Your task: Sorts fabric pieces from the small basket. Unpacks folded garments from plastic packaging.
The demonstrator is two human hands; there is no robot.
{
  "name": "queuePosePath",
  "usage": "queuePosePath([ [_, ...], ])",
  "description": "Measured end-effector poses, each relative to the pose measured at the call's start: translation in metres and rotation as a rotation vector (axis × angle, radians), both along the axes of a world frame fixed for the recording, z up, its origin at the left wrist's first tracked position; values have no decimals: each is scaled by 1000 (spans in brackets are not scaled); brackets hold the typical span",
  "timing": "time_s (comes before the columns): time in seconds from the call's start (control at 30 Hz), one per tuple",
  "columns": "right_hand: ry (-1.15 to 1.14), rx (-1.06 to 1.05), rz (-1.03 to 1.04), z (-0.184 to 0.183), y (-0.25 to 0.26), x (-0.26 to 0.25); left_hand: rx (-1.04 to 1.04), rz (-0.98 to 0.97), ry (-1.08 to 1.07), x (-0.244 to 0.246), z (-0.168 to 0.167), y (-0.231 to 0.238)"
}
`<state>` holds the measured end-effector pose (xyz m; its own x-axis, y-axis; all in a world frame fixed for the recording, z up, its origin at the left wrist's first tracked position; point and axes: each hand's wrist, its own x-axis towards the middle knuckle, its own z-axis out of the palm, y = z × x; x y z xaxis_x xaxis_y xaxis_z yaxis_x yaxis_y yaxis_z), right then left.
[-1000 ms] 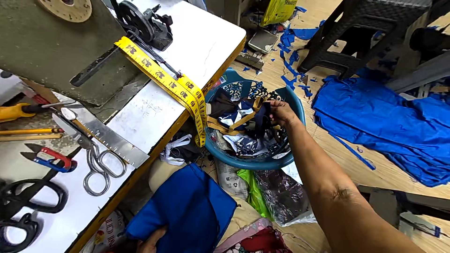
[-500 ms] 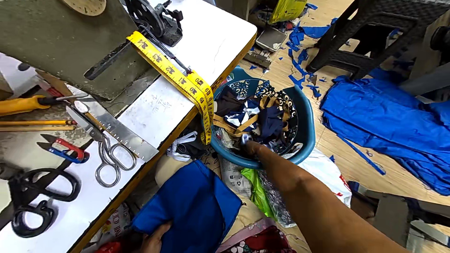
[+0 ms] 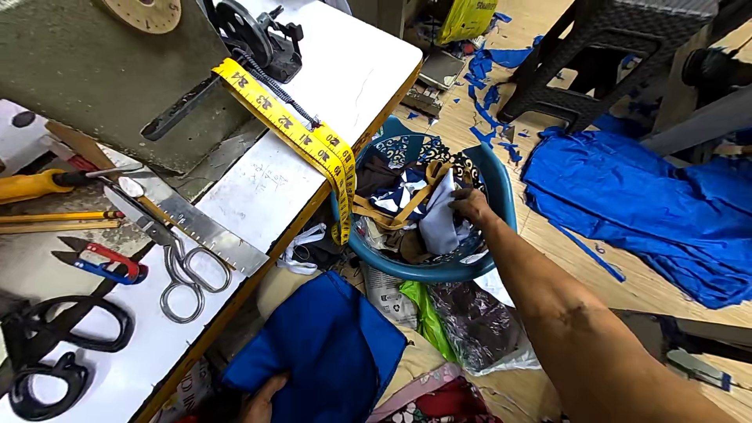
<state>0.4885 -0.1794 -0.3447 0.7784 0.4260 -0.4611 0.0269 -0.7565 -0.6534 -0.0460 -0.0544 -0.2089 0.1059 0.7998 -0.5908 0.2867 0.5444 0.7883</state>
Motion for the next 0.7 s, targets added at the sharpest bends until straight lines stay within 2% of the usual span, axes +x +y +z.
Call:
queuePosePath([
  [0.2,60,208,-207,28,5,-12,1,-9,-28,10,5,4],
  [0.27,20,95,-193,42,8,-11,-8,-9,-38,12,7,5],
  [0.33,-191,-186,-57,53,12,-11,-13,-16,-39,12,8,6],
  [0.37,-302,-255,17,56,12,-14,-8,-18,-43,12,7,6],
  [0.43,-452,-225,163,45,13,-21,-4,-13,-68,9,4,6],
  [0.47,-455,-185,243,33,15,-26,-6,-9,-81,7,2,5],
  [0.57,-232,-156,471,-7,28,-49,-7,-15,-88,8,4,4],
  [0.63,-121,-242,545,-33,36,-66,-2,-12,-97,7,3,4],
  [0.7,-106,-353,582,-36,46,-85,0,-9,-95,4,1,5],
])
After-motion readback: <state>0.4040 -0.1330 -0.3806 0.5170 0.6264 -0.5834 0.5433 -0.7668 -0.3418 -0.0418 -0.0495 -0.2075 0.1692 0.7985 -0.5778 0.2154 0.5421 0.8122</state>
